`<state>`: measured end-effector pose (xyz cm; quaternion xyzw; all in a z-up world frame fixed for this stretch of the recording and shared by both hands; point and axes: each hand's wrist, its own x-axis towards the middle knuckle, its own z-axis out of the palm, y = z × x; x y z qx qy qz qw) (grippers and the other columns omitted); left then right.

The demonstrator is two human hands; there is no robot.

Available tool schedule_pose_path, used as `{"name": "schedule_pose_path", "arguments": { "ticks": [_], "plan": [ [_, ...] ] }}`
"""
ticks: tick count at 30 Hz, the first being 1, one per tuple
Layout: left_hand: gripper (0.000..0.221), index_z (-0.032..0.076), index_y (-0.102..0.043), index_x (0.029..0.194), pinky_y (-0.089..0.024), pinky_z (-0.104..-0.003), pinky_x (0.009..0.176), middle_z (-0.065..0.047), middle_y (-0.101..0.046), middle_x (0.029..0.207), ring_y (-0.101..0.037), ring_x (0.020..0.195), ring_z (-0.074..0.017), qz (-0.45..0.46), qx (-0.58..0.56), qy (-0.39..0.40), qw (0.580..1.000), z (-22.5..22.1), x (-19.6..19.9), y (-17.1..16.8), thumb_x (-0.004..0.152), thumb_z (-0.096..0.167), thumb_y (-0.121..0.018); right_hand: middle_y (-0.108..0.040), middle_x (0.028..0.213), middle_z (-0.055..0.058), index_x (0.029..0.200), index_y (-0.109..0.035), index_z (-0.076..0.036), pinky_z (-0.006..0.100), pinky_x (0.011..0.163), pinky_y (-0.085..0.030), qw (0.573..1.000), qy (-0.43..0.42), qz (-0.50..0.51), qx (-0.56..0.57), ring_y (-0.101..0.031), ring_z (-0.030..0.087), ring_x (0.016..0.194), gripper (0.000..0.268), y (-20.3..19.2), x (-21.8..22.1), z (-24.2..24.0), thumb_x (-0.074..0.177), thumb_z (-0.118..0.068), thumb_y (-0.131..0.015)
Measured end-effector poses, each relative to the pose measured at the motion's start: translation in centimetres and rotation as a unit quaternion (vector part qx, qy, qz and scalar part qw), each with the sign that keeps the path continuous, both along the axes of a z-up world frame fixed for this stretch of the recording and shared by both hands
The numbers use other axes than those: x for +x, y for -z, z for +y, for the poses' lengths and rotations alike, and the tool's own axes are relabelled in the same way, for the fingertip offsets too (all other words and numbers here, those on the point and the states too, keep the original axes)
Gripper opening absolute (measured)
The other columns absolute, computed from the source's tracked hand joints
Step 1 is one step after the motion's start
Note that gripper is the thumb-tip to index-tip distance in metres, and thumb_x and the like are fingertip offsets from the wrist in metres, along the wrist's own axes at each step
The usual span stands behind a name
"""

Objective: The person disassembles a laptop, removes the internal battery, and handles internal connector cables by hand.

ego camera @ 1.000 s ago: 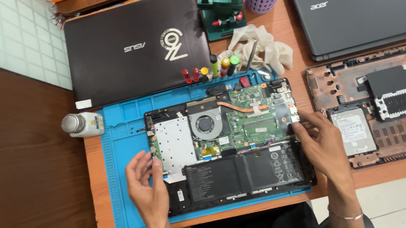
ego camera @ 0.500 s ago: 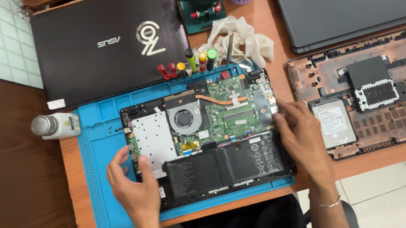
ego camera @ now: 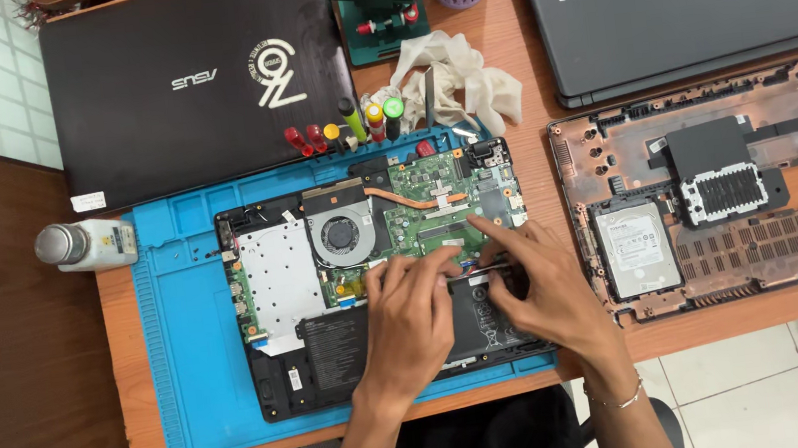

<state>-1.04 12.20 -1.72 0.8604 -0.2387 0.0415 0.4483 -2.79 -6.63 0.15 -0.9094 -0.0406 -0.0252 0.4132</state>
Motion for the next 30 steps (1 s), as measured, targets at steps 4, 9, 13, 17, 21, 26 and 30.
{"name": "schedule_pose_path", "arguments": {
  "ticks": [4,9,13,17,21,26,30],
  "plan": [
    [0.031,0.009,-0.064,0.125,-0.037,-0.042,0.098,0.001,-0.075,0.096,-0.064,0.097,-0.0184,0.005,0.015,0.0,1.0,-0.9,0.3,0.2,0.096,0.001,-0.056,-0.072,0.092,0.006,0.146,-0.057,-0.013,0.039,0.085,-0.05,1.0,-0.012,-0.005,-0.018,-0.06,0.023,0.089,0.074,0.2,0.1,-0.1,0.074,-0.003,-0.067],
    [0.032,0.009,-0.062,0.127,-0.037,-0.042,0.099,0.001,-0.075,0.097,-0.064,0.098,-0.0177,0.006,0.01,-0.009,1.0,-1.1,0.2,0.5,0.097,0.002,-0.057,-0.072,0.093,0.005,0.147,-0.055,-0.013,0.039,0.087,-0.048,0.999,-0.02,-0.019,-0.035,-0.058,0.024,0.089,0.076,0.6,0.1,-0.3,0.073,-0.003,-0.066],
    [0.031,0.01,-0.062,0.127,-0.037,-0.042,0.099,0.001,-0.076,0.096,-0.065,0.096,-0.0172,0.012,0.01,-0.013,1.0,-0.9,0.2,0.7,0.097,0.002,-0.057,-0.074,0.094,0.002,0.148,-0.053,-0.011,0.039,0.09,-0.048,0.999,-0.02,-0.031,-0.026,-0.059,0.023,0.091,0.076,0.8,0.0,-0.3,0.073,-0.001,-0.064],
    [0.031,0.01,-0.062,0.127,-0.037,-0.042,0.1,0.001,-0.076,0.096,-0.065,0.096,-0.017,0.01,0.006,-0.015,1.0,-1.0,0.1,0.8,0.098,0.003,-0.057,-0.073,0.094,0.002,0.147,-0.053,-0.009,0.039,0.091,-0.048,0.999,-0.02,-0.045,-0.023,-0.059,0.023,0.092,0.075,1.0,0.0,-0.3,0.073,0.0,-0.064],
    [0.032,0.01,-0.061,0.128,-0.038,-0.042,0.101,0.001,-0.076,0.095,-0.065,0.094,-0.017,0.007,0.0,-0.009,1.0,-1.0,0.2,0.8,0.097,0.003,-0.058,-0.073,0.092,0.001,0.147,-0.053,-0.009,0.038,0.09,-0.048,0.999,-0.013,-0.043,-0.023,-0.059,0.021,0.09,0.075,1.2,0.0,-0.3,0.074,0.001,-0.063],
    [0.034,0.009,-0.061,0.128,-0.038,-0.042,0.102,0.001,-0.077,0.094,-0.066,0.092,-0.0168,0.002,-0.003,-0.004,1.0,-0.9,0.3,0.8,0.096,0.002,-0.059,-0.075,0.092,0.0,0.146,-0.053,-0.007,0.038,0.089,-0.048,0.998,-0.011,-0.058,-0.03,-0.058,0.021,0.088,0.074,1.4,0.0,-0.3,0.074,0.001,-0.063],
    [0.033,0.009,-0.061,0.128,-0.039,-0.041,0.101,0.001,-0.077,0.094,-0.066,0.092,-0.0172,0.002,-0.006,-0.002,1.0,-0.8,0.4,0.8,0.095,0.001,-0.059,-0.076,0.092,-0.001,0.145,-0.054,-0.006,0.039,0.088,-0.047,0.996,-0.01,-0.077,-0.04,-0.058,0.021,0.086,0.073,1.4,0.1,-0.3,0.073,0.002,-0.063]
  ]
}}
